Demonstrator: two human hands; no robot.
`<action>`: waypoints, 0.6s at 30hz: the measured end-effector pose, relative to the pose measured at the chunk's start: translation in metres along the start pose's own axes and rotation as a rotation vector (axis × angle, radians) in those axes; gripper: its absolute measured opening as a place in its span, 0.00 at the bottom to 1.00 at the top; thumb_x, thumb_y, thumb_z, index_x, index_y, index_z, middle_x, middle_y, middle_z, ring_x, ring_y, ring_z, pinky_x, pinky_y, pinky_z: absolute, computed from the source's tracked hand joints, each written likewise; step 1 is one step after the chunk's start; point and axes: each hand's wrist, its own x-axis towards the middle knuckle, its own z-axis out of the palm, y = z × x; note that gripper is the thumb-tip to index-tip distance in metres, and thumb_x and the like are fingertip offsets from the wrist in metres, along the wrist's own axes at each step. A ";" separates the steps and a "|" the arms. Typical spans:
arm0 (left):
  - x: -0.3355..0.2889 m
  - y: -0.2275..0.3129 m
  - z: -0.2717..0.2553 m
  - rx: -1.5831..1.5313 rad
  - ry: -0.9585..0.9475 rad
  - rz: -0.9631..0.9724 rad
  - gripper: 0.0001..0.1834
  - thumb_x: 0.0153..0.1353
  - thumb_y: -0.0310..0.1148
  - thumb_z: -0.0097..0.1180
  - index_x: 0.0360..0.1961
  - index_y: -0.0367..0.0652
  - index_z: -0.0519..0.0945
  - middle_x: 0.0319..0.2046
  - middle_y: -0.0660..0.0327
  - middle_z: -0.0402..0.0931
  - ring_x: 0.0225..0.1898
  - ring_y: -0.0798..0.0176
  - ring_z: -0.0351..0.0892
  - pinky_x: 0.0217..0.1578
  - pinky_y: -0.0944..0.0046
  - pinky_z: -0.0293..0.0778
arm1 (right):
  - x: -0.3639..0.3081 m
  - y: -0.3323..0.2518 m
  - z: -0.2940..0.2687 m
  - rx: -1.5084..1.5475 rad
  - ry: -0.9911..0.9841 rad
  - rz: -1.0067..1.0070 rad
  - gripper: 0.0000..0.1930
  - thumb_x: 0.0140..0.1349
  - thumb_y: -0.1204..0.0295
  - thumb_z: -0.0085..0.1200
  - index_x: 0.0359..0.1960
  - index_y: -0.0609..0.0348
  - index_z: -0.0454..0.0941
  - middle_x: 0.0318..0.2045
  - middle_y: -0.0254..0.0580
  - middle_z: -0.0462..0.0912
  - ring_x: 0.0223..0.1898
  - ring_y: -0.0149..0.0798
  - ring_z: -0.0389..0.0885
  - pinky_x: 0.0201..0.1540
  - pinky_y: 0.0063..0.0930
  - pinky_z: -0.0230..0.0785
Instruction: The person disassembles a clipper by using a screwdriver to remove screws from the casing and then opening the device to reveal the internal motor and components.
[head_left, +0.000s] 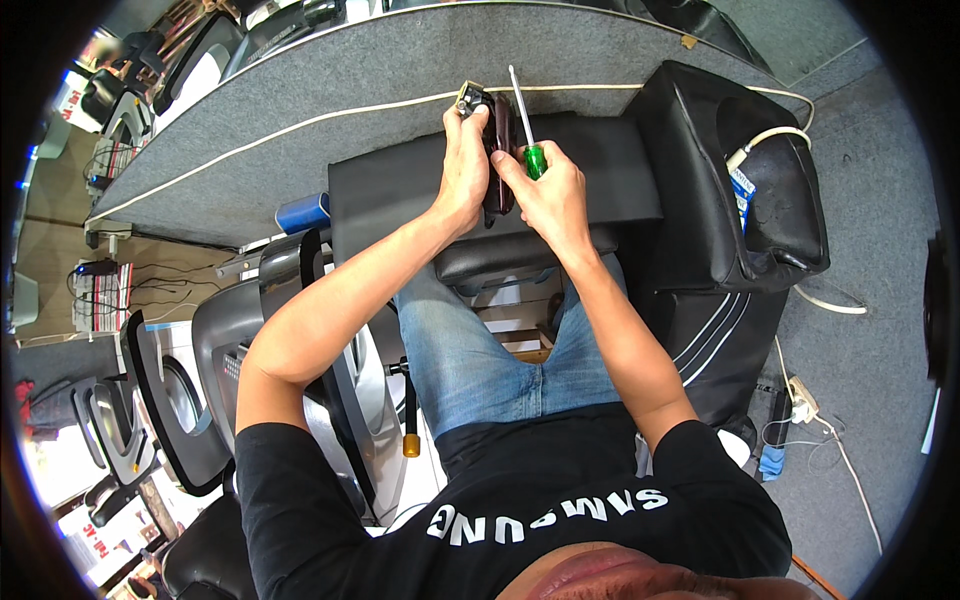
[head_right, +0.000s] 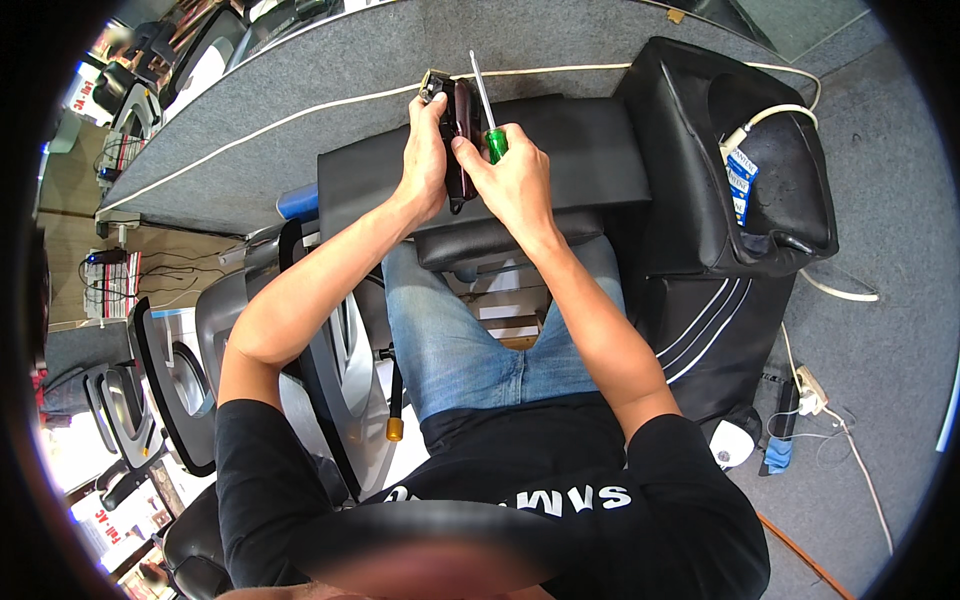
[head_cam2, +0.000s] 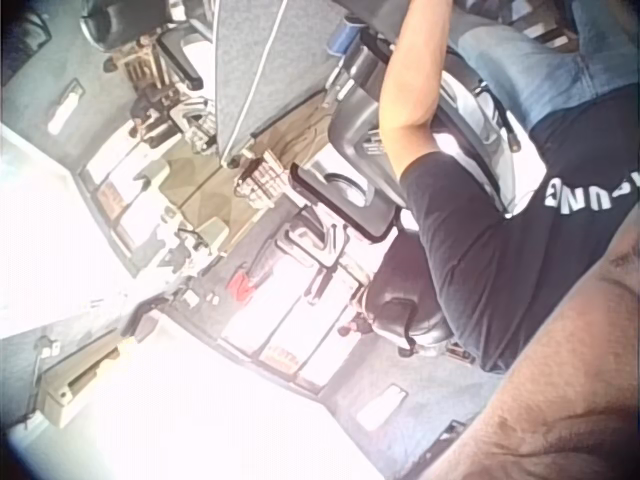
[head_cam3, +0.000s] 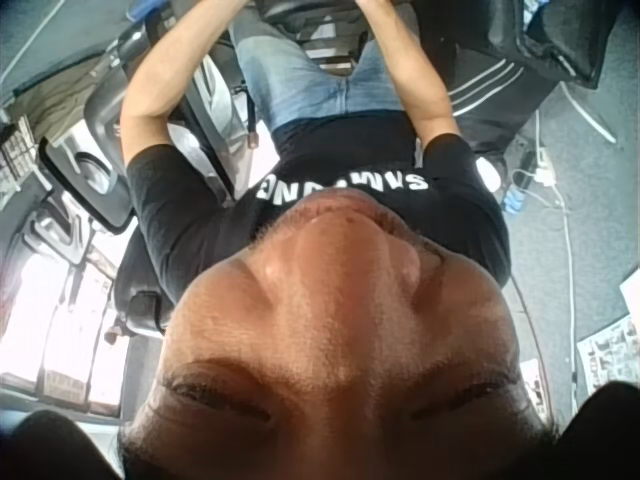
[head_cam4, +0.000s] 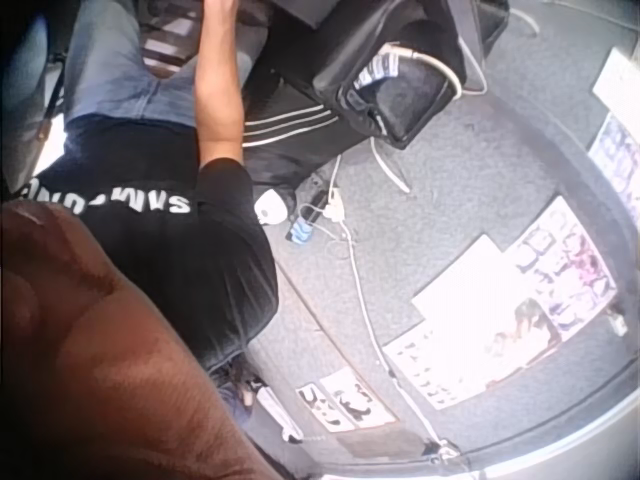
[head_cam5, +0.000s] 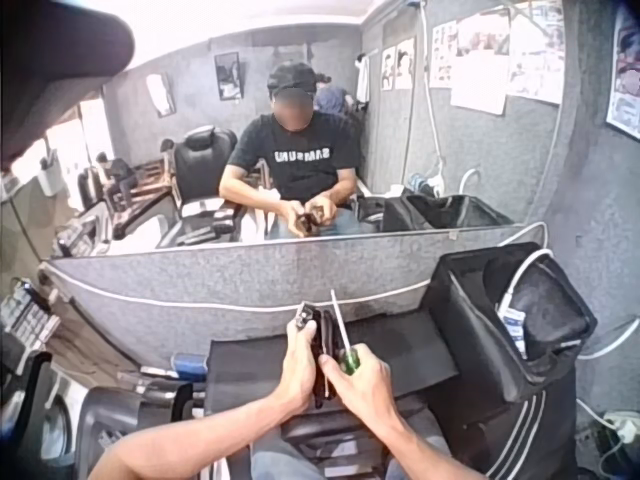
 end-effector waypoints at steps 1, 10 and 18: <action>-0.001 0.001 0.001 -0.011 0.014 -0.012 0.24 0.81 0.52 0.45 0.65 0.47 0.66 0.50 0.54 0.73 0.51 0.60 0.74 0.55 0.54 0.74 | 0.000 0.002 0.001 -0.005 0.007 -0.007 0.21 0.68 0.57 0.72 0.33 0.63 0.79 0.16 0.32 0.78 0.14 0.24 0.75 0.16 0.26 0.66; 0.007 0.001 -0.008 -0.280 0.076 -0.242 0.25 0.80 0.59 0.43 0.50 0.47 0.75 0.33 0.62 0.82 0.30 0.65 0.81 0.35 0.60 0.81 | -0.012 -0.009 -0.005 0.139 0.112 0.085 0.23 0.68 0.55 0.73 0.35 0.66 0.80 0.20 0.37 0.82 0.20 0.30 0.81 0.21 0.33 0.73; 0.007 0.003 -0.009 -0.315 0.033 -0.171 0.29 0.82 0.58 0.37 0.51 0.43 0.78 0.37 0.59 0.85 0.33 0.65 0.84 0.35 0.61 0.83 | 0.024 0.038 -0.072 -0.208 0.224 0.087 0.23 0.69 0.51 0.70 0.35 0.64 0.84 0.19 0.41 0.85 0.21 0.38 0.87 0.28 0.38 0.78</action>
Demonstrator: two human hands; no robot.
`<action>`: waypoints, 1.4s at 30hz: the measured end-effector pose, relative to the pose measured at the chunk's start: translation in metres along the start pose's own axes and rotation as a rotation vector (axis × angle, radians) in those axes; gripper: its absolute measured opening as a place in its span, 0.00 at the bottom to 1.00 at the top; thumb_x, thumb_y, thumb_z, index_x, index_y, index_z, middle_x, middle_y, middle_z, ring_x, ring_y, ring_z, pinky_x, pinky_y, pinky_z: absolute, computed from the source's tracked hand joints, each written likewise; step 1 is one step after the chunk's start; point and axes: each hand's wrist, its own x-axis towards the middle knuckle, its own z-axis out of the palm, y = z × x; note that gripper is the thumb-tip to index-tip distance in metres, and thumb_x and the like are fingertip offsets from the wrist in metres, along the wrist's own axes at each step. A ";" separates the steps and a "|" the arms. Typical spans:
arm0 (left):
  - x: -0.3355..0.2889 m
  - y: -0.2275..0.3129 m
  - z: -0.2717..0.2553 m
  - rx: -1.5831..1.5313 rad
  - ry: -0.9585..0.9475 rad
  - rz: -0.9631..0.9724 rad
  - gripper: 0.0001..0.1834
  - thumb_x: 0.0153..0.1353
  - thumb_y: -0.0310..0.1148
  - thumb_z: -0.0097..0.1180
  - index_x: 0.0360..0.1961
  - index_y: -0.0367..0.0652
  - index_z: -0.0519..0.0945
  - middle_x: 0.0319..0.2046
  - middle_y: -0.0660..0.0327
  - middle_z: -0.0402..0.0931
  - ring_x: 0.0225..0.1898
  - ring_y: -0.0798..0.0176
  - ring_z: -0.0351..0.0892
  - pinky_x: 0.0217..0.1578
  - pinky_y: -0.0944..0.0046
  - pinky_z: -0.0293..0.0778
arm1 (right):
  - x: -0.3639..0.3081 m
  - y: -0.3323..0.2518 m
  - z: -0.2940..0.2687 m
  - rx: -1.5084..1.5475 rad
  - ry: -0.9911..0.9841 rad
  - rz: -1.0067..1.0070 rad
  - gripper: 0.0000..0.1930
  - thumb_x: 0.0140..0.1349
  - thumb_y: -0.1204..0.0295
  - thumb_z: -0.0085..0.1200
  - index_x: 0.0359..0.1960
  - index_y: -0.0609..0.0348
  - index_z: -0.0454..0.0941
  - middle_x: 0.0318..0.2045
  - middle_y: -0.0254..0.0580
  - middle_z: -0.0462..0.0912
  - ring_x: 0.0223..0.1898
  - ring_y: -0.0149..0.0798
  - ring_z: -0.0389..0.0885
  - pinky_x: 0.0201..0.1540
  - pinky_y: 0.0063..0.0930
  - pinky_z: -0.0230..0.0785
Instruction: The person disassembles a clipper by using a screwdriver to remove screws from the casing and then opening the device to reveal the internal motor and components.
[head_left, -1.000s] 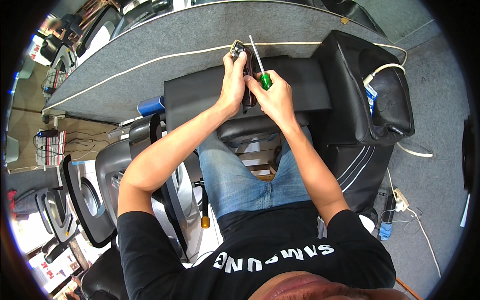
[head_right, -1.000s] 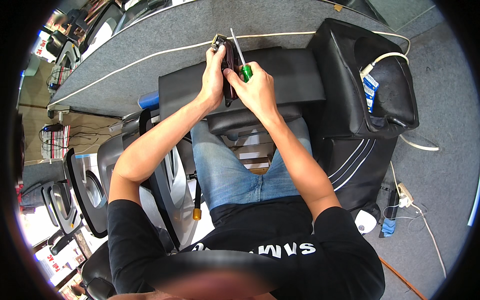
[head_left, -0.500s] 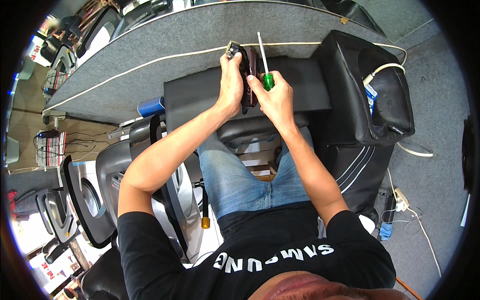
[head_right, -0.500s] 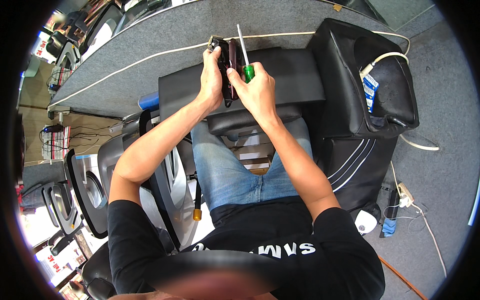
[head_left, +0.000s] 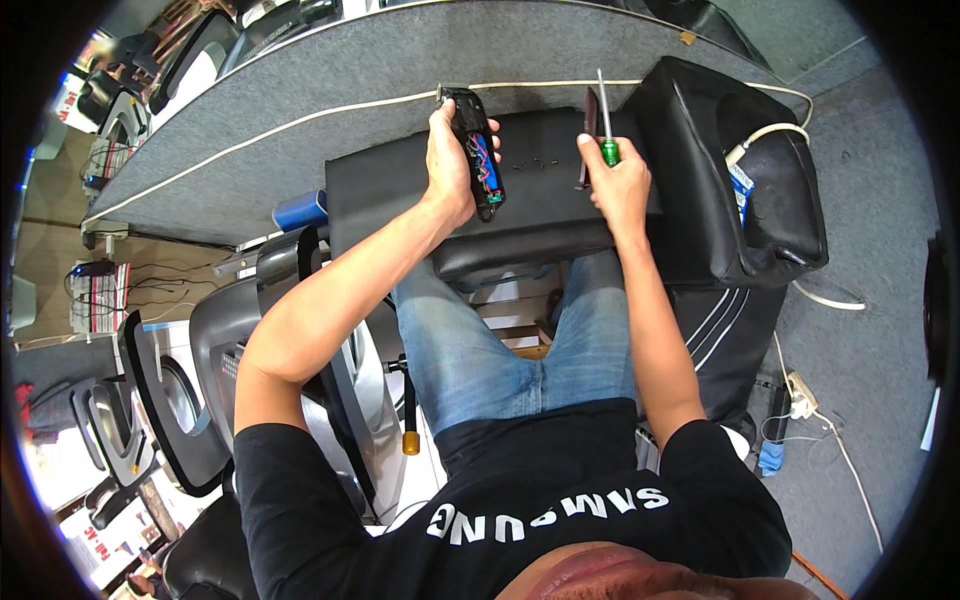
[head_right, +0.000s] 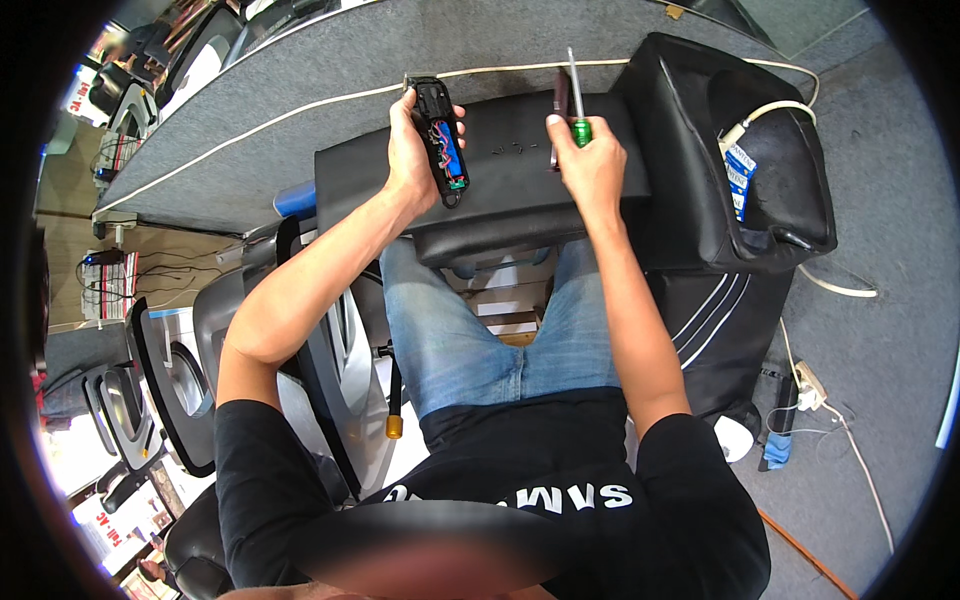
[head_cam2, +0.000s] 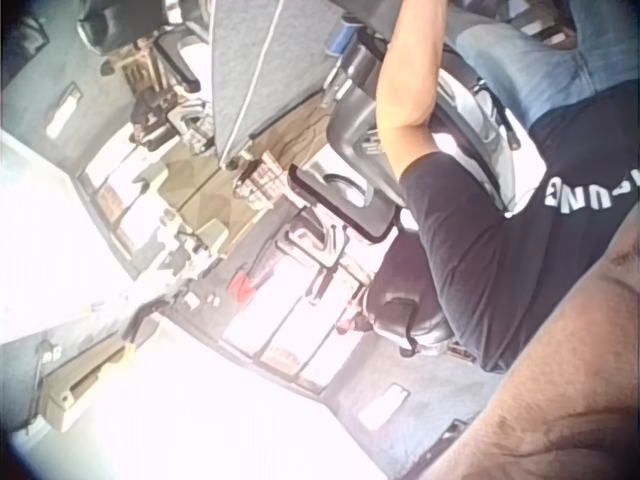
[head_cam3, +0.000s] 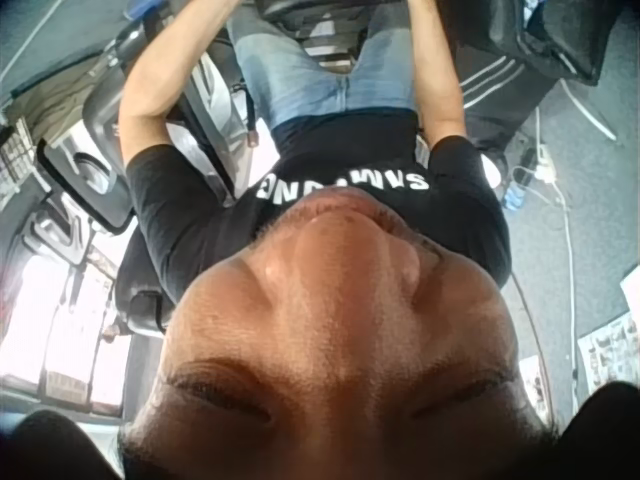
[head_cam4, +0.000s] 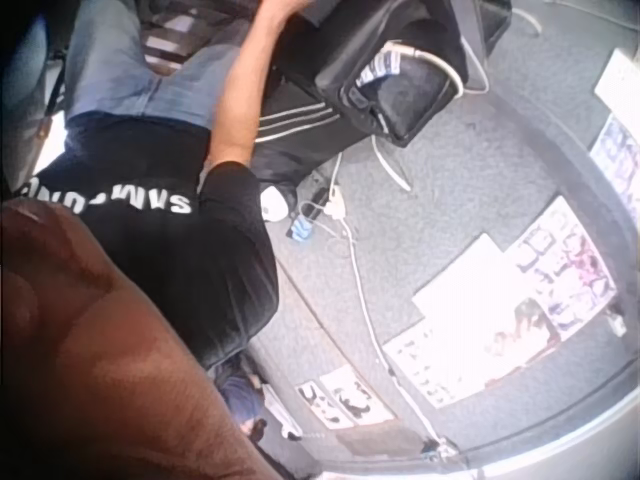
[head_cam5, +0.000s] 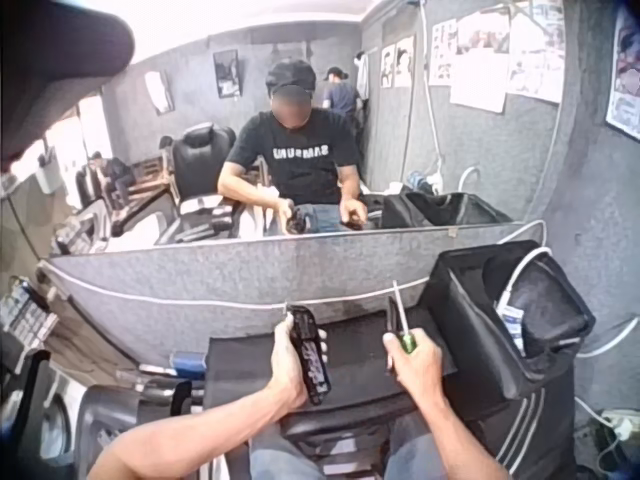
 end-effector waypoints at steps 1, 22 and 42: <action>0.000 0.000 -0.001 0.003 -0.002 0.003 0.29 0.82 0.58 0.37 0.51 0.43 0.78 0.38 0.59 0.85 0.33 0.65 0.84 0.35 0.62 0.83 | 0.010 0.015 -0.006 -0.142 0.011 -0.039 0.24 0.68 0.51 0.69 0.33 0.64 0.83 0.19 0.43 0.86 0.23 0.43 0.89 0.32 0.41 0.79; 0.000 -0.002 0.000 0.031 -0.012 -0.009 0.29 0.82 0.59 0.38 0.50 0.43 0.78 0.38 0.59 0.86 0.33 0.66 0.84 0.36 0.62 0.83 | 0.038 0.072 -0.012 -0.053 -0.109 0.202 0.23 0.74 0.53 0.63 0.38 0.66 0.86 0.24 0.37 0.89 0.13 0.27 0.78 0.15 0.26 0.71; -0.001 -0.001 0.001 0.038 -0.031 -0.030 0.29 0.82 0.60 0.38 0.51 0.43 0.77 0.38 0.58 0.86 0.32 0.66 0.84 0.34 0.63 0.83 | 0.036 0.073 -0.023 -0.096 -0.044 0.161 0.15 0.72 0.61 0.64 0.39 0.64 0.85 0.22 0.38 0.86 0.16 0.32 0.84 0.19 0.32 0.77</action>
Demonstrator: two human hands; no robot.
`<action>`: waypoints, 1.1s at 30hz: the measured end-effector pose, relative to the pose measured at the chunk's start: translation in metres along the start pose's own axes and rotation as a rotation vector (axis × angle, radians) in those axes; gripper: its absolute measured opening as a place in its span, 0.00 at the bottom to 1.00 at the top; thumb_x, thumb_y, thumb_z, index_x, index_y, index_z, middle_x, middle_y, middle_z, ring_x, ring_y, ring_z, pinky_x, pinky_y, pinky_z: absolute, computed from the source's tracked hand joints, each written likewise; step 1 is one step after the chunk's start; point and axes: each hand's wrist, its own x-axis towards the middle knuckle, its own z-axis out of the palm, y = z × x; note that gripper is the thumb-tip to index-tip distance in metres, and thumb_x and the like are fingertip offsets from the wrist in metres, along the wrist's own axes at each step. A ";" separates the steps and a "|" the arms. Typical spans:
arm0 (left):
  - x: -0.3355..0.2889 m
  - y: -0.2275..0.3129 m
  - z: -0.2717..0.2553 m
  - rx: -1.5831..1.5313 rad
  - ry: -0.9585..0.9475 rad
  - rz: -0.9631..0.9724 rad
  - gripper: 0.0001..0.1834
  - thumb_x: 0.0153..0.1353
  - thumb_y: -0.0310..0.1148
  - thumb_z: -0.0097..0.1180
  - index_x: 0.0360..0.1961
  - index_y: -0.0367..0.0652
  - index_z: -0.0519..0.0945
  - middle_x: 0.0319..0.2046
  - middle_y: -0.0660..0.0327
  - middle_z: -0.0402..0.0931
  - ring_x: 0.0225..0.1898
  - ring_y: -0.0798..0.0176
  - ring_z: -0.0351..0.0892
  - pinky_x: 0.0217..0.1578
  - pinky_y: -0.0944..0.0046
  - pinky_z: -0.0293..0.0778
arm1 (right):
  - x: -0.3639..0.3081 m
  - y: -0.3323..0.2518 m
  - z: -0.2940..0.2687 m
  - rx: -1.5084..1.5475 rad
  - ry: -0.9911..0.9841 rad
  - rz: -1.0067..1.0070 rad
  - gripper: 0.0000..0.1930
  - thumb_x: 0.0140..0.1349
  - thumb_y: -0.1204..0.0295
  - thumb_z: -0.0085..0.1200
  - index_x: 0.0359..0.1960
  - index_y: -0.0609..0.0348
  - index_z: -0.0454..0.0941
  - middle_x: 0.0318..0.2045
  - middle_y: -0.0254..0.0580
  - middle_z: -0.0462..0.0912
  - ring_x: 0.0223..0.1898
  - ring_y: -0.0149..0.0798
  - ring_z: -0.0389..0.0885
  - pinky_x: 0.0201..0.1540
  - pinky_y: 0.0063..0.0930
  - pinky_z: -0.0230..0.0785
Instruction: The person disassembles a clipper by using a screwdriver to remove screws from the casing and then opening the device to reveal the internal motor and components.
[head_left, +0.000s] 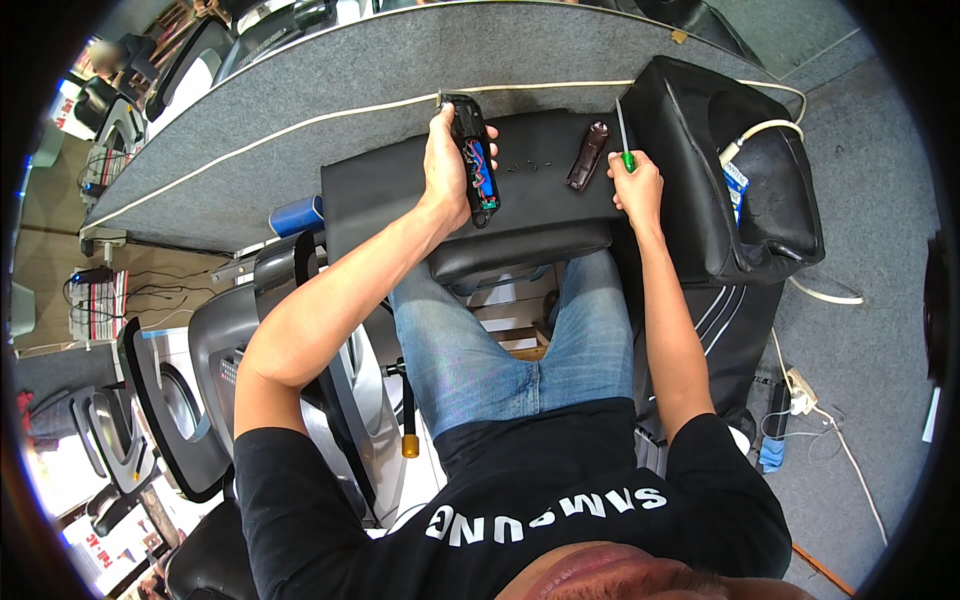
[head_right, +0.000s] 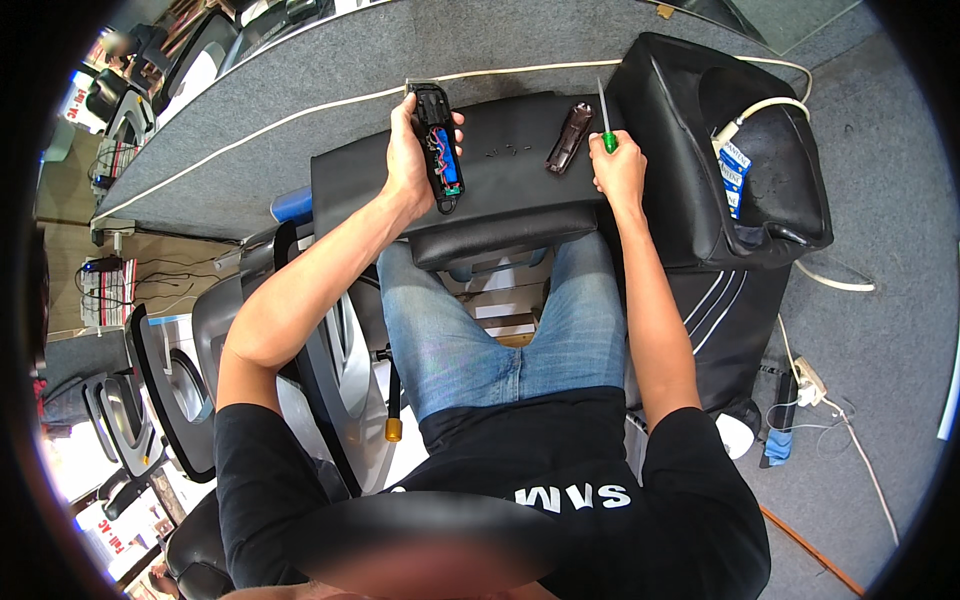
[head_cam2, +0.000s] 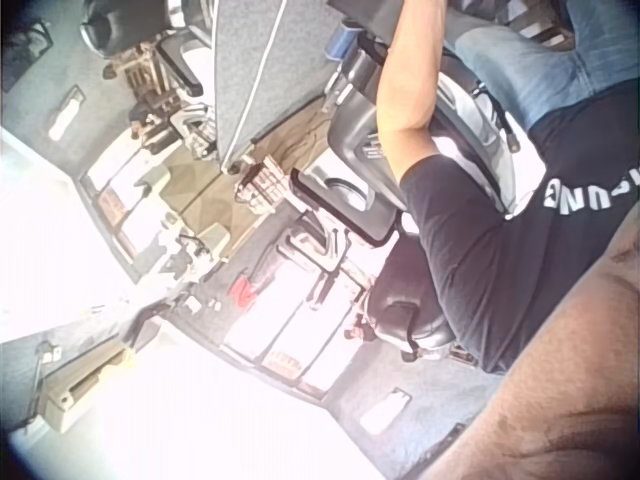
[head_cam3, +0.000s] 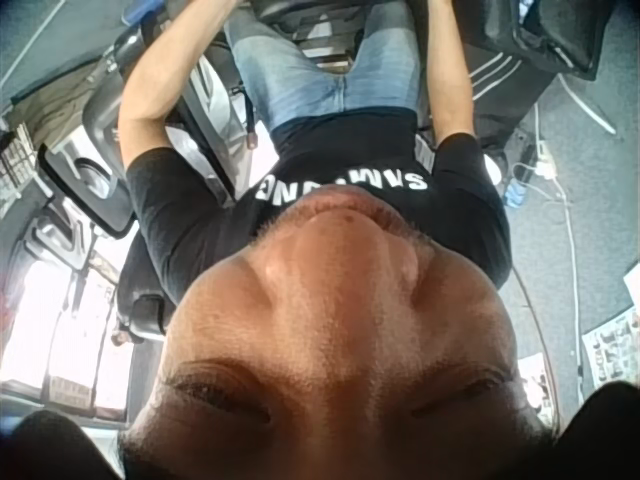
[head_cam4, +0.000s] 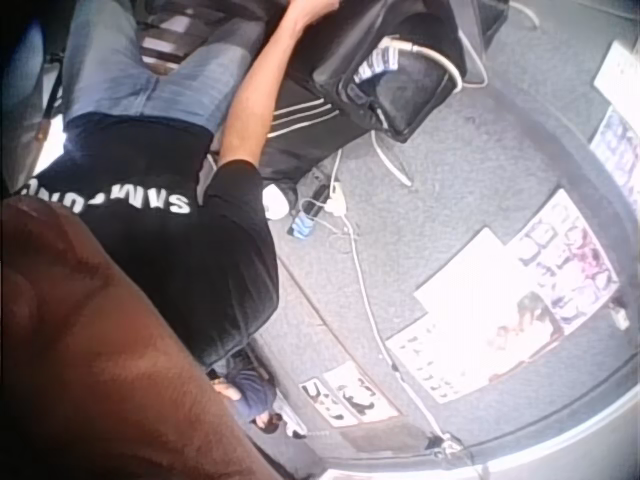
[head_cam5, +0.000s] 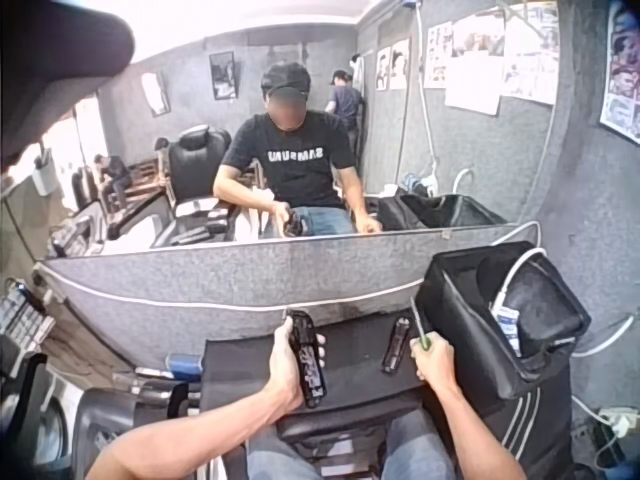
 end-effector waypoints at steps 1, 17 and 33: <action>0.000 0.001 0.000 0.007 0.004 -0.002 0.29 0.82 0.60 0.38 0.51 0.44 0.77 0.38 0.58 0.86 0.32 0.66 0.84 0.34 0.63 0.83 | -0.002 -0.004 -0.002 0.005 -0.002 -0.018 0.15 0.73 0.61 0.64 0.39 0.64 0.85 0.21 0.37 0.86 0.16 0.32 0.84 0.19 0.32 0.76; 0.011 0.005 -0.004 0.146 -0.114 0.004 0.17 0.79 0.47 0.48 0.53 0.44 0.69 0.38 0.55 0.88 0.28 0.68 0.81 0.29 0.65 0.81 | 0.038 -0.080 -0.053 -0.197 -0.485 -0.748 0.15 0.73 0.65 0.65 0.50 0.65 0.83 0.30 0.43 0.87 0.31 0.35 0.85 0.37 0.35 0.76; 0.015 0.004 -0.017 0.192 -0.168 -0.104 0.15 0.79 0.44 0.44 0.56 0.47 0.66 0.44 0.50 0.87 0.33 0.62 0.85 0.35 0.62 0.85 | 0.041 -0.075 -0.031 0.042 -0.736 -0.679 0.15 0.69 0.69 0.65 0.52 0.64 0.80 0.30 0.41 0.81 0.32 0.35 0.79 0.42 0.35 0.74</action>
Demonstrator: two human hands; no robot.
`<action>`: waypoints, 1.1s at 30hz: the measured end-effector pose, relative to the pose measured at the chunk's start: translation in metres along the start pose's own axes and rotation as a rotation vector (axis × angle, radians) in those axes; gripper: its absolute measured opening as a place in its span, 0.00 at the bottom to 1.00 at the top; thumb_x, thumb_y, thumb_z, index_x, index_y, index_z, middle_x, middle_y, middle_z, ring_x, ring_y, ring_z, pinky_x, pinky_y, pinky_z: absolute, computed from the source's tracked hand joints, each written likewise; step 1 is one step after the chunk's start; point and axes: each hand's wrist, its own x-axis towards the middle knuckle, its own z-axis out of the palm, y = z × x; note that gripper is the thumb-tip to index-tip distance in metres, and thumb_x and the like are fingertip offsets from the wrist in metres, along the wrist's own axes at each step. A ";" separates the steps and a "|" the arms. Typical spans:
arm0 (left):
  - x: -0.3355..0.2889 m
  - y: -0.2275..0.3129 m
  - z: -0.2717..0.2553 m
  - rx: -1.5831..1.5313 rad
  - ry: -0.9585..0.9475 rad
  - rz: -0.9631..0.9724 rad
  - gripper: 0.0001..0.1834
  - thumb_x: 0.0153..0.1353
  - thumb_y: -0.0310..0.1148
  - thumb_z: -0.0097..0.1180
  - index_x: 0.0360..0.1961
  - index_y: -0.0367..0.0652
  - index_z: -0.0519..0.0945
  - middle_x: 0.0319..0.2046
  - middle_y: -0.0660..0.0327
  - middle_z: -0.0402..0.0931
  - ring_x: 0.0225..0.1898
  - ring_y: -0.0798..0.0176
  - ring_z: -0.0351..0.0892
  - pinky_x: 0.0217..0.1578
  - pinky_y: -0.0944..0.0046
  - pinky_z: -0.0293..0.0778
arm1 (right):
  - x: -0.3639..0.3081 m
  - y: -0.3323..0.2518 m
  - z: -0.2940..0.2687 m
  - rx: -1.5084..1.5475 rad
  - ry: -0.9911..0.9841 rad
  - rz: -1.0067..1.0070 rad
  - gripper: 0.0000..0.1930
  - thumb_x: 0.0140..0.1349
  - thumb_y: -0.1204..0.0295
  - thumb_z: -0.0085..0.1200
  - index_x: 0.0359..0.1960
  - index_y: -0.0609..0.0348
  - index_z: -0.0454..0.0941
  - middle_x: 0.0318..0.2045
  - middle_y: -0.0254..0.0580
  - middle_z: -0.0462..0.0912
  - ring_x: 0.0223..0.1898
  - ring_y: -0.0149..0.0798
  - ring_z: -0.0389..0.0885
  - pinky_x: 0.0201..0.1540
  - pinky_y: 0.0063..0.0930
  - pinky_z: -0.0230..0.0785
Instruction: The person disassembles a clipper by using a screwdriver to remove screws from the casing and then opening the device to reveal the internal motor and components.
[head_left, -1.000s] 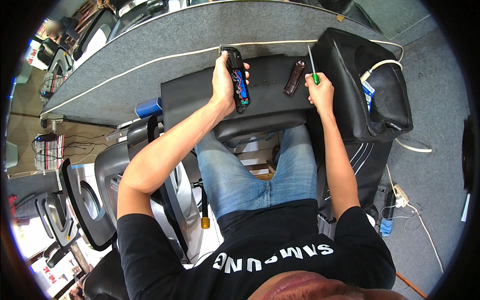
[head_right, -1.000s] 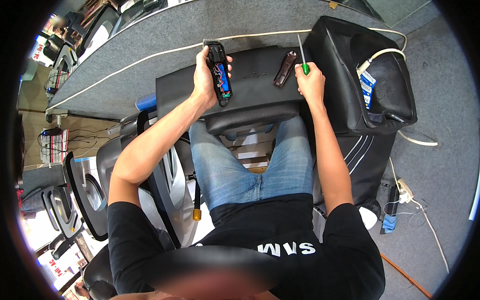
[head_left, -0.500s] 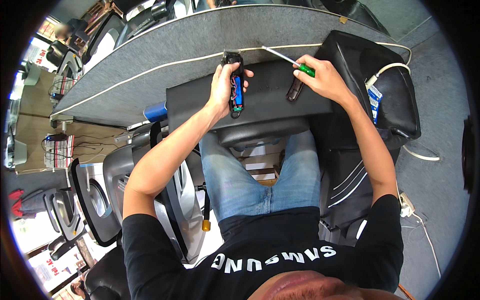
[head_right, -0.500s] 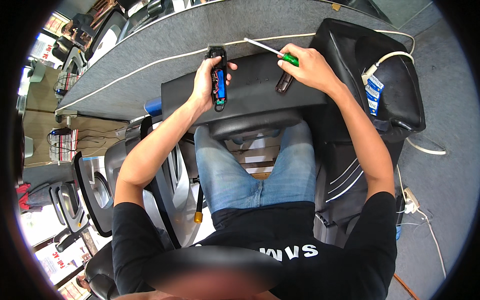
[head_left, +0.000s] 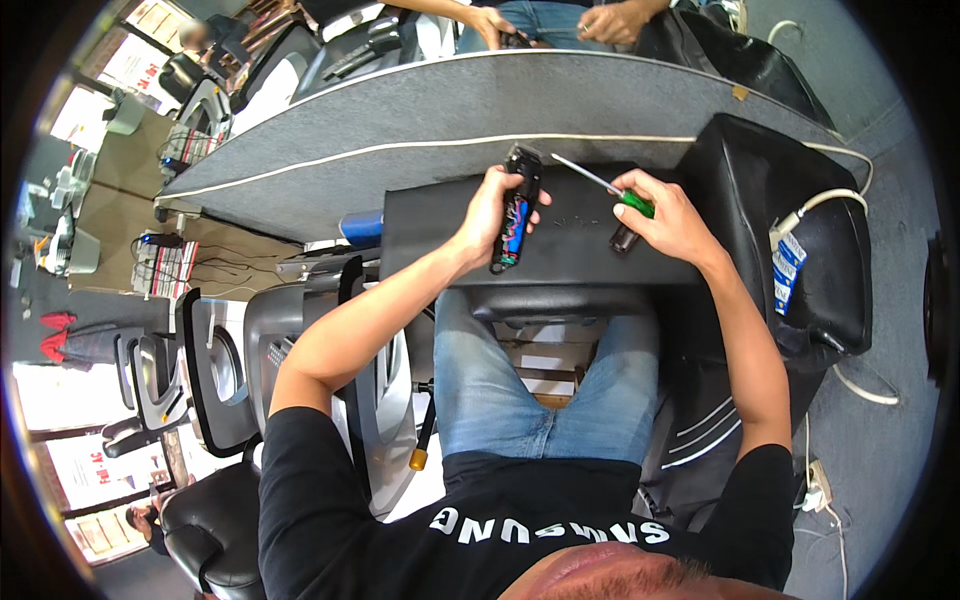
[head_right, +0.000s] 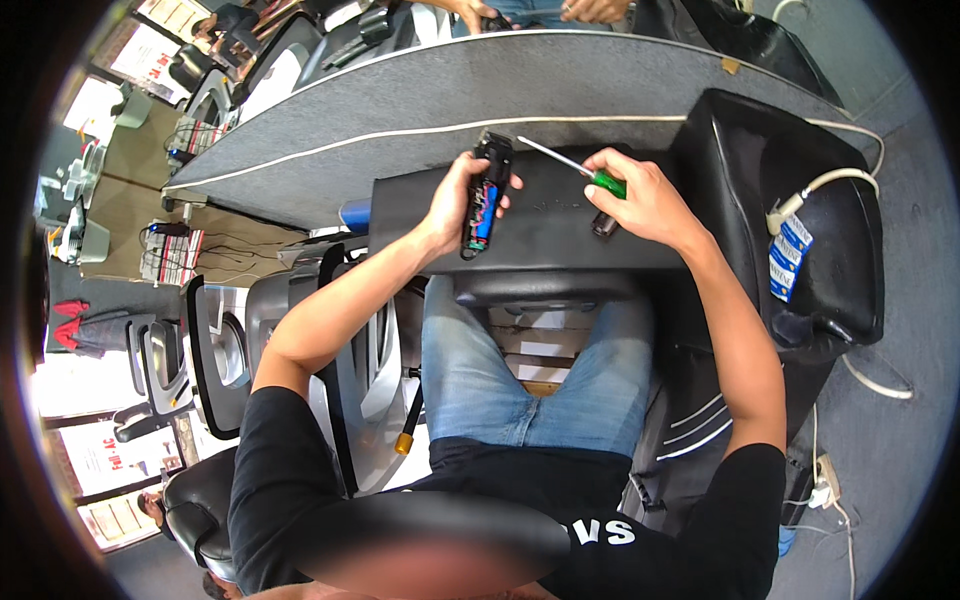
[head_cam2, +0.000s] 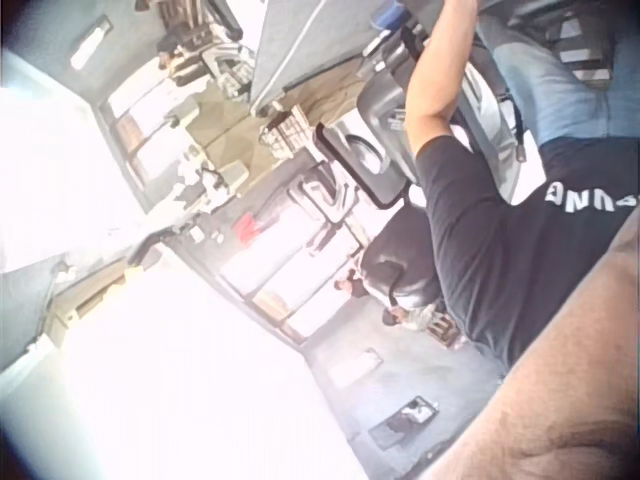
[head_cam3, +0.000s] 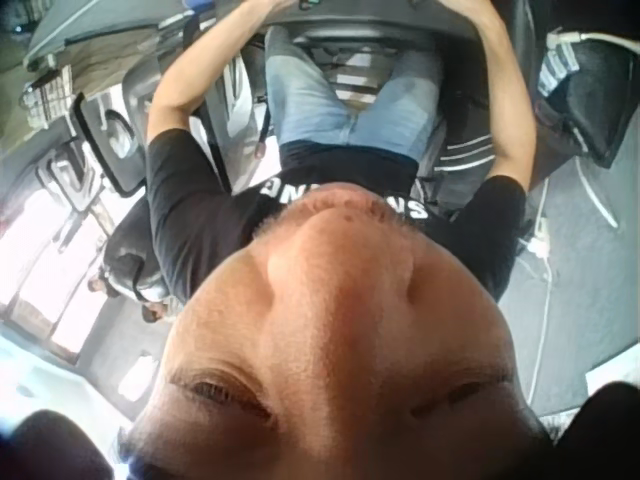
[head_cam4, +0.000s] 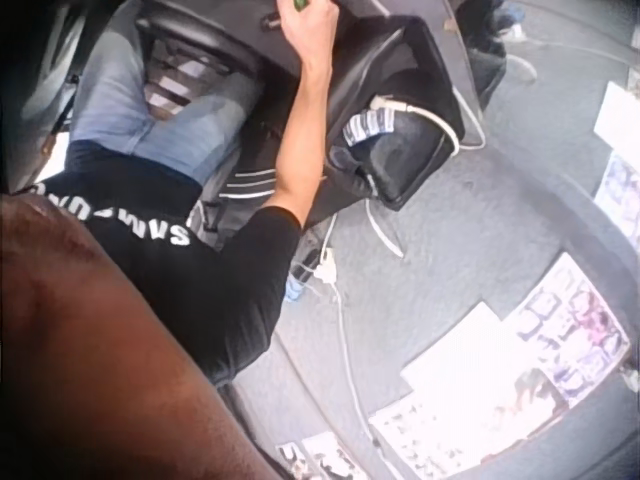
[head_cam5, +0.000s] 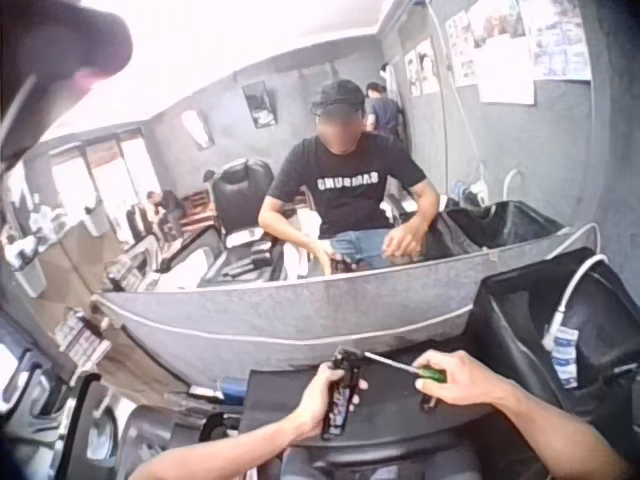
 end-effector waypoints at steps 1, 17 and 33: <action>-0.002 0.003 0.000 -0.005 -0.012 0.009 0.16 0.80 0.45 0.42 0.57 0.47 0.67 0.44 0.50 0.87 0.33 0.62 0.85 0.35 0.62 0.85 | 0.000 -0.001 -0.002 0.017 0.005 -0.008 0.14 0.69 0.70 0.65 0.51 0.64 0.80 0.29 0.40 0.80 0.32 0.33 0.77 0.41 0.33 0.73; -0.007 0.008 0.008 0.023 -0.008 -0.087 0.23 0.81 0.53 0.40 0.52 0.46 0.76 0.41 0.57 0.88 0.31 0.68 0.82 0.30 0.65 0.80 | -0.001 0.006 -0.011 -0.024 -0.001 0.039 0.12 0.73 0.66 0.65 0.46 0.64 0.81 0.27 0.34 0.79 0.30 0.25 0.74 0.36 0.27 0.69; -0.014 0.006 0.022 0.401 0.174 -0.066 0.23 0.68 0.36 0.66 0.60 0.49 0.72 0.41 0.65 0.86 0.36 0.70 0.77 0.39 0.65 0.76 | -0.002 0.005 -0.001 0.040 -0.186 0.097 0.13 0.71 0.72 0.64 0.53 0.66 0.86 0.29 0.38 0.88 0.33 0.27 0.85 0.40 0.28 0.77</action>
